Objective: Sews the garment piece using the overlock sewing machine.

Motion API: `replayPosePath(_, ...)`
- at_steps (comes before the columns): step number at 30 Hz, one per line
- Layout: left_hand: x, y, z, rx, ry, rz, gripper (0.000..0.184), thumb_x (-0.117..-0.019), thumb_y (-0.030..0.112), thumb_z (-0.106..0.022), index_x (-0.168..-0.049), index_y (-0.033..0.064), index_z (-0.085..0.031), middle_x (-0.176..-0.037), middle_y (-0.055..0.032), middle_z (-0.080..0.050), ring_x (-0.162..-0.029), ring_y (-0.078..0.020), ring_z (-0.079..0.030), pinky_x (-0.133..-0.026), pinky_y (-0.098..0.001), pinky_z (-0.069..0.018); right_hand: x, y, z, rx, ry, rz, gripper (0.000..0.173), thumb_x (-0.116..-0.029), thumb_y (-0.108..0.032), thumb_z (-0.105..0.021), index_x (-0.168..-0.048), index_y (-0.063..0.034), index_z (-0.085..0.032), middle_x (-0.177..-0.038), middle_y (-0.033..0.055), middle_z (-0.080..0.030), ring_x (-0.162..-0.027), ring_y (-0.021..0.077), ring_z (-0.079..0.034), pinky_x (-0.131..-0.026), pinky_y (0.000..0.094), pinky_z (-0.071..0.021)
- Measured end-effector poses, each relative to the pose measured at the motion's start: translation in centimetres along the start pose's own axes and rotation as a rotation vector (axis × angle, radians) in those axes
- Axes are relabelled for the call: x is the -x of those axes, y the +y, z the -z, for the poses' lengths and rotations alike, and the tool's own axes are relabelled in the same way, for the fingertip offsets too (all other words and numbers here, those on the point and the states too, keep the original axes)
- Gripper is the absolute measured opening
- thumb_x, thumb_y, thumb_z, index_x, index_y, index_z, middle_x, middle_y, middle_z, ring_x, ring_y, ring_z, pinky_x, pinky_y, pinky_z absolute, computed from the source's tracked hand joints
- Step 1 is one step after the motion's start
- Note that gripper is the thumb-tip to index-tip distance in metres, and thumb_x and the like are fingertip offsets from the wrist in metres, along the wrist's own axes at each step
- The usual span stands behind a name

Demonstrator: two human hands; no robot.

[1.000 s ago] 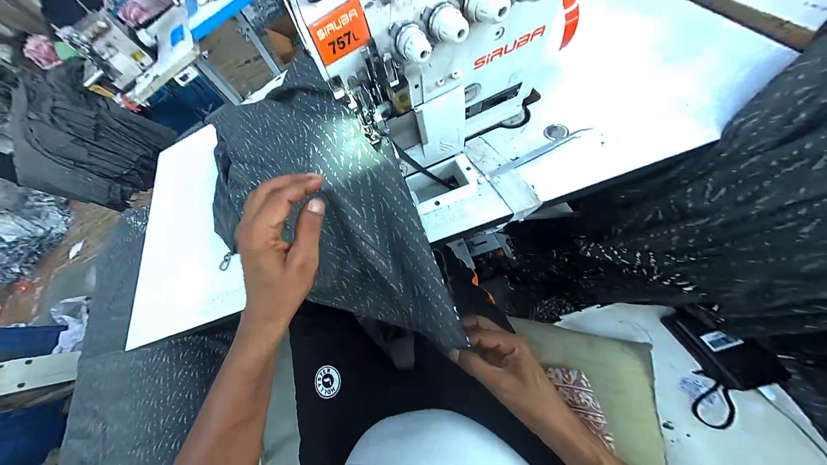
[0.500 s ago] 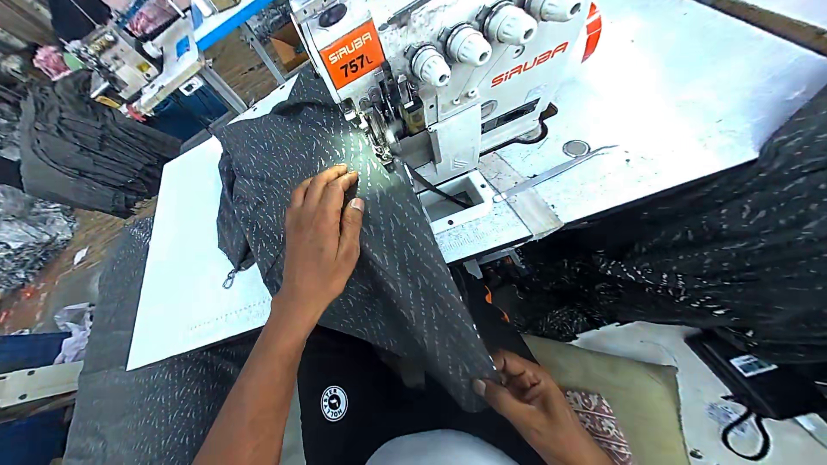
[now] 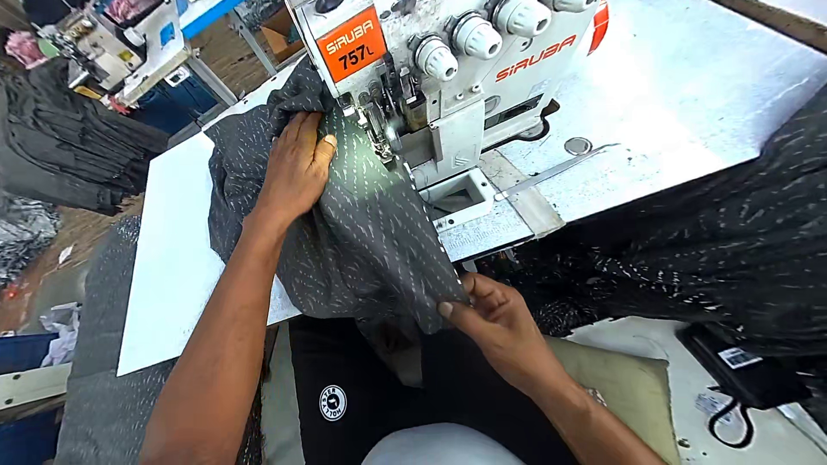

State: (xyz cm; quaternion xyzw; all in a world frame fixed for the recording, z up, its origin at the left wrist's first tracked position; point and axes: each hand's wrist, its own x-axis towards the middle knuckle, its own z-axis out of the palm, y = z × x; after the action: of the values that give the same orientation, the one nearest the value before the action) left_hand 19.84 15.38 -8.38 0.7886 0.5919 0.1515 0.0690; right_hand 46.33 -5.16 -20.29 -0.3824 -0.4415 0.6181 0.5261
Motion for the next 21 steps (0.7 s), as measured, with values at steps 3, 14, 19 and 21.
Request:
replayPosePath(3, -0.9, -0.5, -0.1, 0.002, 0.026, 0.014, 0.065, -0.1067, 0.05, -0.029, -0.154, 0.0078, -0.044, -0.161, -0.0167, -0.039, -0.154, -0.0303, -0.029, -0.123, -0.0625, -0.0181, -0.5, -0.3, -0.5, -0.003, 0.019, -0.011, 0.004, -0.0894, -0.011, -0.071, -0.089, -0.0087, -0.068, -0.074, 0.0075, -0.067, -0.063, 0.014, -0.064, -0.059, 0.0269, -0.0566)
replayPosePath(14, 9.2, 8.3, 0.1, 0.03, 0.129, 0.02, 0.053, -0.1095, 0.039, -0.031, -0.145, 0.0083, -0.055, -0.15, -0.0089, -0.053, -0.138, -0.0302, -0.047, -0.109, -0.056, -0.0393, 0.3, -1.4, -0.9, -0.01, 0.042, -0.015, 0.003, -0.09, -0.011, -0.07, -0.09, -0.0083, -0.068, -0.075, 0.0078, -0.067, -0.063, 0.0122, -0.064, -0.057, 0.024, -0.0546)
replayPosePath(19, 8.9, 8.1, -0.4, 0.028, 0.087, 0.04, 0.055, -0.1088, 0.041, -0.029, -0.148, 0.0103, -0.053, -0.157, -0.0069, -0.045, -0.145, -0.0302, -0.039, -0.114, -0.0569, -0.0332, 0.2, -2.0, -1.3, -0.037, 0.049, -0.022, 0.004, -0.0904, -0.01, -0.07, -0.09, -0.0076, -0.068, -0.076, 0.0091, -0.068, -0.065, 0.0159, -0.067, -0.062, 0.0295, -0.0599)
replayPosePath(21, 8.4, 7.9, -0.6, 0.02, 0.077, 0.053, 0.059, -0.1083, 0.044, -0.029, -0.152, 0.0095, -0.048, -0.16, -0.0084, -0.042, -0.149, -0.0308, -0.035, -0.117, -0.0582, -0.03, -0.4, -2.6, -1.7, -0.04, 0.053, -0.004, 0.003, -0.0911, -0.01, -0.07, -0.092, -0.0071, -0.068, -0.078, 0.0089, -0.069, -0.067, 0.0167, -0.069, -0.064, 0.0318, -0.0624)
